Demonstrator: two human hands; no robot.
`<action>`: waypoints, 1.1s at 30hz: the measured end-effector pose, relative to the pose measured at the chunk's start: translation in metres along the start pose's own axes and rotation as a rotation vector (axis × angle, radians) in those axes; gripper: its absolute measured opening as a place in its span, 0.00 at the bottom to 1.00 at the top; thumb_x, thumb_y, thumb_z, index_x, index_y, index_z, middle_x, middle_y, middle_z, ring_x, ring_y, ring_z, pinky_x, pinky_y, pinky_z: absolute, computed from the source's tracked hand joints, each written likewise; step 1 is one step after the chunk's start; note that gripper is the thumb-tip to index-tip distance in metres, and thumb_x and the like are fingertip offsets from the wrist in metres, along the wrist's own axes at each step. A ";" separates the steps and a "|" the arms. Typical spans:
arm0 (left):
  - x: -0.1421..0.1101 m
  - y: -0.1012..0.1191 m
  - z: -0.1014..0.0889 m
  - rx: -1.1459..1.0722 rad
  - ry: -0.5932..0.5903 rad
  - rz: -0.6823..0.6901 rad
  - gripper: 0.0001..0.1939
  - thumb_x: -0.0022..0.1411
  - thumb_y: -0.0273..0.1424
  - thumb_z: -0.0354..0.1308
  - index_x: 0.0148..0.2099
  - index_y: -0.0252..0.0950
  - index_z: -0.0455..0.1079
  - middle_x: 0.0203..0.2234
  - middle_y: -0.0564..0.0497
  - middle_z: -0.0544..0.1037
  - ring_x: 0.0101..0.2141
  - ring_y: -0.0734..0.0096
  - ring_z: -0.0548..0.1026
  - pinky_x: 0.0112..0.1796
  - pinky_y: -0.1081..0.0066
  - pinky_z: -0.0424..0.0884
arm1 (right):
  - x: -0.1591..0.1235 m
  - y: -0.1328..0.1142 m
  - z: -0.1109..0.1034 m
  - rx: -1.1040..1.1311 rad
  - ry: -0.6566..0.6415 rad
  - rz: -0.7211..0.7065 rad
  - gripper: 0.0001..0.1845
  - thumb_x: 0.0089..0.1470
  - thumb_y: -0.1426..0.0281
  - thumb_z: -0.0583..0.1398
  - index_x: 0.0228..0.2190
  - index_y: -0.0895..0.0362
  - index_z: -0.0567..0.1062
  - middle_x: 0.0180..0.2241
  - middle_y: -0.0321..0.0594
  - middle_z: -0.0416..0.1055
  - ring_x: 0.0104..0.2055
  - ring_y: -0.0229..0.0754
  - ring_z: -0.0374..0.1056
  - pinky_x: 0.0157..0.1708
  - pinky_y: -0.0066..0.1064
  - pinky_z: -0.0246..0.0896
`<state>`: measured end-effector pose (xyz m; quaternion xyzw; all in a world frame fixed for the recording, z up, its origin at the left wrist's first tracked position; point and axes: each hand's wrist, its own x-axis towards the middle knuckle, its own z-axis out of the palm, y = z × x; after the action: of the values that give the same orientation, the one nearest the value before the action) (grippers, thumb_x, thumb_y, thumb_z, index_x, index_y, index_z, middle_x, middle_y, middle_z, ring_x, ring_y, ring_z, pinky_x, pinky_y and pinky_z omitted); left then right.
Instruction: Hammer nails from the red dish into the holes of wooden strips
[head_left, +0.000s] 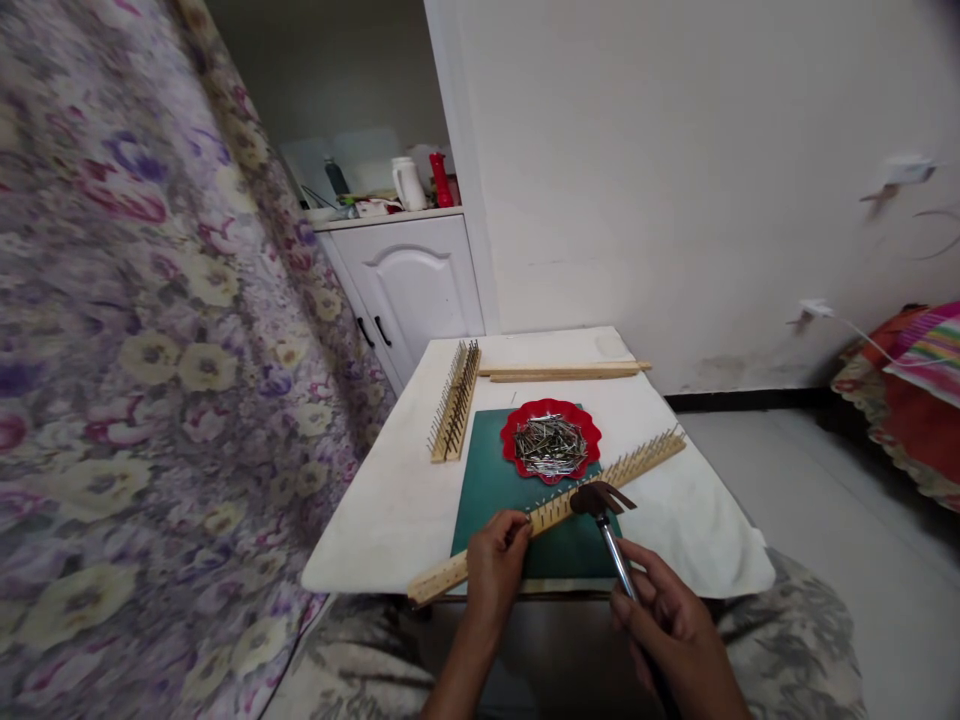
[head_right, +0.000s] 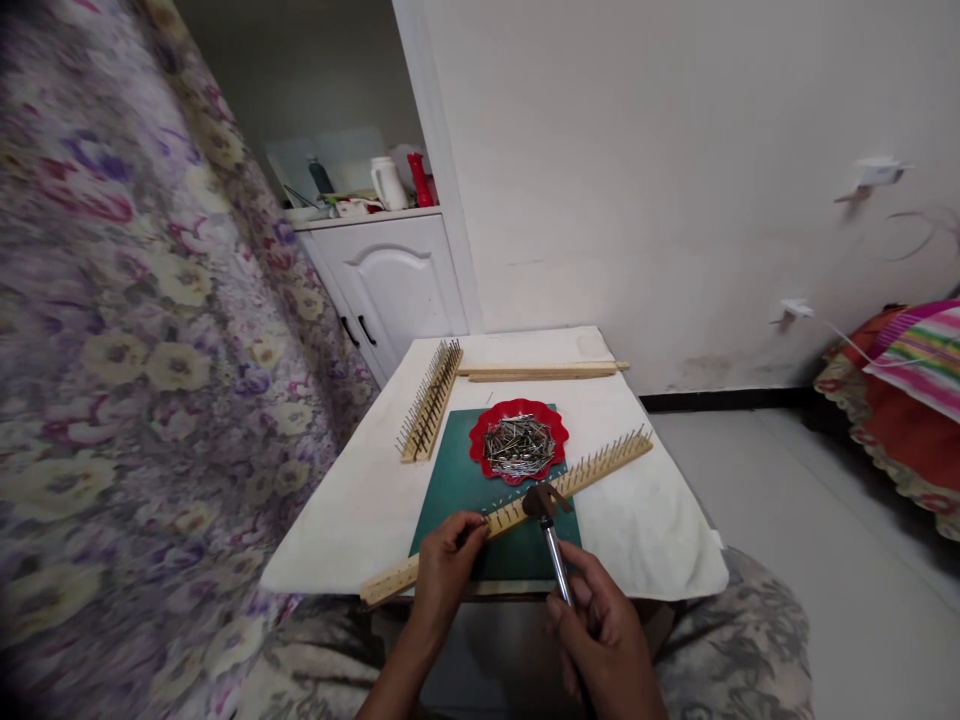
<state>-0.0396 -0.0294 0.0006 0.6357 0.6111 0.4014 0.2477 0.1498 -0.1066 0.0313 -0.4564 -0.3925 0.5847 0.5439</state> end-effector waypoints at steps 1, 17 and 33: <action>0.000 0.000 0.000 0.003 -0.001 0.004 0.09 0.58 0.33 0.52 0.31 0.36 0.71 0.25 0.53 0.74 0.27 0.70 0.71 0.30 0.74 0.63 | 0.000 -0.001 0.000 -0.009 0.004 -0.003 0.25 0.49 0.59 0.64 0.48 0.53 0.68 0.19 0.27 0.68 0.09 0.24 0.51 0.07 0.15 0.46; 0.002 0.000 -0.001 0.041 -0.020 0.040 0.09 0.57 0.28 0.51 0.27 0.36 0.72 0.23 0.54 0.71 0.27 0.72 0.70 0.28 0.76 0.60 | 0.014 -0.011 0.023 -0.195 -0.263 -0.035 0.20 0.52 0.66 0.60 0.48 0.52 0.71 0.19 0.30 0.70 0.17 0.37 0.63 0.19 0.26 0.62; 0.001 -0.001 0.001 0.057 -0.002 0.021 0.09 0.54 0.26 0.51 0.24 0.36 0.68 0.21 0.55 0.68 0.25 0.73 0.68 0.26 0.75 0.56 | 0.014 -0.009 0.026 -0.365 -0.283 -0.093 0.19 0.53 0.67 0.58 0.48 0.53 0.71 0.19 0.30 0.67 0.17 0.38 0.59 0.19 0.27 0.54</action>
<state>-0.0394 -0.0284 -0.0010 0.6493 0.6154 0.3857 0.2256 0.1278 -0.0911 0.0453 -0.4419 -0.5846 0.5368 0.4182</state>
